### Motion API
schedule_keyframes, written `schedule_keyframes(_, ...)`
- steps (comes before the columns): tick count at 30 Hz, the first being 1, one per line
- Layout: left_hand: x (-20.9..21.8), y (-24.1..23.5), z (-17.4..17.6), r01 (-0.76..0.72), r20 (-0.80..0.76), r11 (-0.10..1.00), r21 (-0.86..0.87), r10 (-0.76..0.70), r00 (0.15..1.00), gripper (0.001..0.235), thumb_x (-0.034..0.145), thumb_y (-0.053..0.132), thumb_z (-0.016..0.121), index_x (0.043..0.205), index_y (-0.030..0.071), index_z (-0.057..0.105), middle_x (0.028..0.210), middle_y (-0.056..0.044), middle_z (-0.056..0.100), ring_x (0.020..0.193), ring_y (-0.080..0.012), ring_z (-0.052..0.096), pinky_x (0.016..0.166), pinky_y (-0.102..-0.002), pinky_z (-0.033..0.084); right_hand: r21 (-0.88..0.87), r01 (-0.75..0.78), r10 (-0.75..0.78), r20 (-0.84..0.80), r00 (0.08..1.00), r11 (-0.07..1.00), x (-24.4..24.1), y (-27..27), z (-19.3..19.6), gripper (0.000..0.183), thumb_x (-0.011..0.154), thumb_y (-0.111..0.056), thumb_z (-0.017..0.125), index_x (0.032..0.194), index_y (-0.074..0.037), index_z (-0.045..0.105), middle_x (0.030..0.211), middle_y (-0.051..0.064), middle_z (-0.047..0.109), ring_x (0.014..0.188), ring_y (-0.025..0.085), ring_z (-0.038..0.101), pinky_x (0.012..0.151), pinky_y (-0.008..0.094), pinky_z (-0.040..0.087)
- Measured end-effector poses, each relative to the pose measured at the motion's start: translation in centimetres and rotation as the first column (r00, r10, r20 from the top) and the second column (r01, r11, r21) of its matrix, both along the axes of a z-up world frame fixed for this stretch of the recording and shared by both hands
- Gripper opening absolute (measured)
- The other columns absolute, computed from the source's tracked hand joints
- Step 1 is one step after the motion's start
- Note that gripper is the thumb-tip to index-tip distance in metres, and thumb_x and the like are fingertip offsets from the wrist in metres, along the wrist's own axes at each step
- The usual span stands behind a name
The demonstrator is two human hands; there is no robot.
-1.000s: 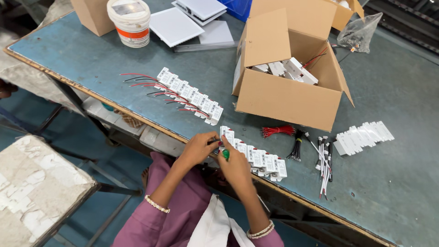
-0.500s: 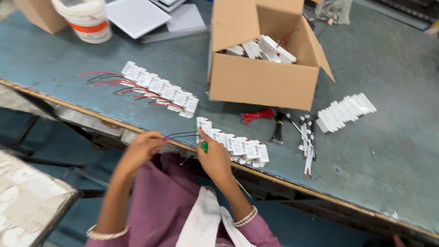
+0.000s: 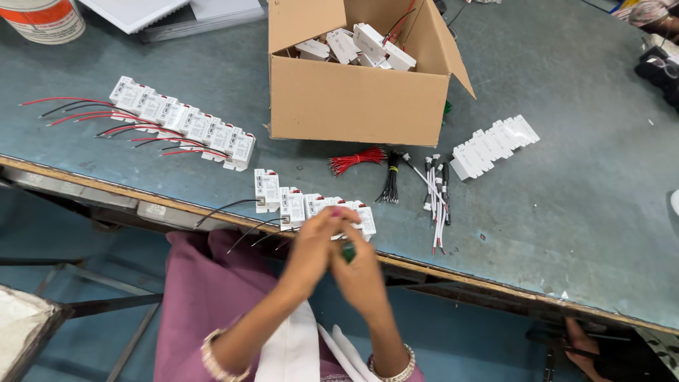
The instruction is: The person uses a screwdriver to attach red and black wires to small white electronic modules arranged on a table. The person picks up wires, inserts them into the modules, and tightens the connections, repeating the process for multiple units.
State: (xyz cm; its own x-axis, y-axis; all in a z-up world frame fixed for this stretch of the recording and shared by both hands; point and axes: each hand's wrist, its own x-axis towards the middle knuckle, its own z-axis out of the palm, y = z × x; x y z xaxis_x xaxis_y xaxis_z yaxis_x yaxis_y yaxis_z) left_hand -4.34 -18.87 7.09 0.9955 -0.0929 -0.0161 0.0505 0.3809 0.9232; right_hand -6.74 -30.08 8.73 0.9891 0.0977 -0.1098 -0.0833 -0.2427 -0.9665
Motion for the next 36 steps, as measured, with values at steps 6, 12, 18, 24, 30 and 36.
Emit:
schedule_keyframes(6, 6.3, -4.3, -1.4, -0.207, 0.485, 0.809, 0.550, -0.108, 0.868, 0.039, 0.098, 0.028, 0.058, 0.123, -0.002, 0.066, 0.116, -0.017, 0.063, 0.110, -0.0321, 0.061, 0.095, -0.041, 0.048, -0.392, 0.328, -0.213, 0.310, 0.927, 0.859, 5.9, -9.2, -4.2, 0.022, 0.104, -0.023, 0.061, 0.097, -0.004, 0.071, 0.064, 0.009, 0.059, 0.058, 0.018, 0.053, 0.054, 0.035, 0.041)
schedule_keyframes(12, 17.4, -4.6, -4.5, -0.064, 0.096, 0.118, 0.991, -0.293, 0.951, 0.034, 0.092, 0.030, 0.067, 0.107, -0.001, 0.072, 0.121, -0.020, 0.063, 0.120, -0.0372, 0.057, 0.100, -0.049, 0.045, -0.547, 0.480, -0.358, 0.321, 0.877, 0.686, 9.8, -11.9, -4.9, 0.027, 0.093, -0.034, 0.066, 0.107, -0.012, 0.068, 0.085, 0.020, 0.073, 0.082, 0.042, 0.071, 0.072, 0.049, 0.053)
schedule_keyframes(18, 21.8, -6.5, -9.5, -0.395, 0.363, -0.113, 0.911, -0.231, 0.903, 0.027, 0.081, 0.016, 0.070, 0.107, 0.007, 0.072, 0.118, -0.016, 0.066, 0.117, -0.0325, 0.061, 0.102, -0.057, 0.036, -0.703, 0.507, -0.412, 0.322, 0.852, 0.499, 9.0, -9.7, -3.8, 0.052, 0.091, -0.037, 0.067, 0.137, -0.018, 0.052, 0.084, 0.026, 0.072, 0.087, 0.049, 0.068, 0.078, 0.058, 0.051)
schedule_keyframes(24, 20.0, -5.4, -6.8, -0.229, 0.252, 0.139, 0.963, -0.176, 0.952, 0.020, 0.087, 0.019, 0.070, 0.104, 0.010, 0.073, 0.105, -0.010, 0.072, 0.106, -0.0280, 0.067, 0.102, -0.058, 0.032, -0.660, 0.534, -0.343, 0.410, 0.845, 0.529, 9.4, -11.1, -5.5, 0.044, 0.092, -0.033, 0.071, 0.131, -0.017, 0.058, 0.083, 0.024, 0.072, 0.081, 0.046, 0.069, 0.072, 0.055, 0.052)
schedule_keyframes(30, 14.2, -3.8, -1.1, 0.116, 0.206, 0.742, 0.660, -0.328, 0.922, 0.026, 0.086, 0.029, 0.075, 0.097, 0.005, 0.074, 0.088, -0.007, 0.074, 0.081, -0.0169, 0.067, 0.074, -0.037, 0.047, 0.150, 0.208, -0.216, 0.041, 0.976, 0.967, 8.2, -13.3, -3.6, 0.034, 0.098, -0.024, 0.068, 0.122, 0.001, 0.070, 0.061, -0.002, 0.045, 0.044, 0.004, 0.035, 0.038, 0.023, 0.023)
schedule_keyframes(36, 8.5, -2.8, 1.4, 0.411, 0.140, 0.840, 0.354, -0.482, 0.865, 0.027, 0.097, 0.026, 0.068, 0.100, 0.000, 0.070, 0.080, -0.001, 0.067, 0.071, -0.0065, 0.056, 0.062, -0.026, 0.047, 0.427, 0.045, -0.097, 0.102, 0.990, 0.903, 4.8, -10.9, 1.5, 0.024, 0.097, -0.022, 0.068, 0.104, -0.001, 0.059, 0.071, -0.001, 0.053, 0.048, 0.002, 0.035, 0.040, 0.021, 0.023)
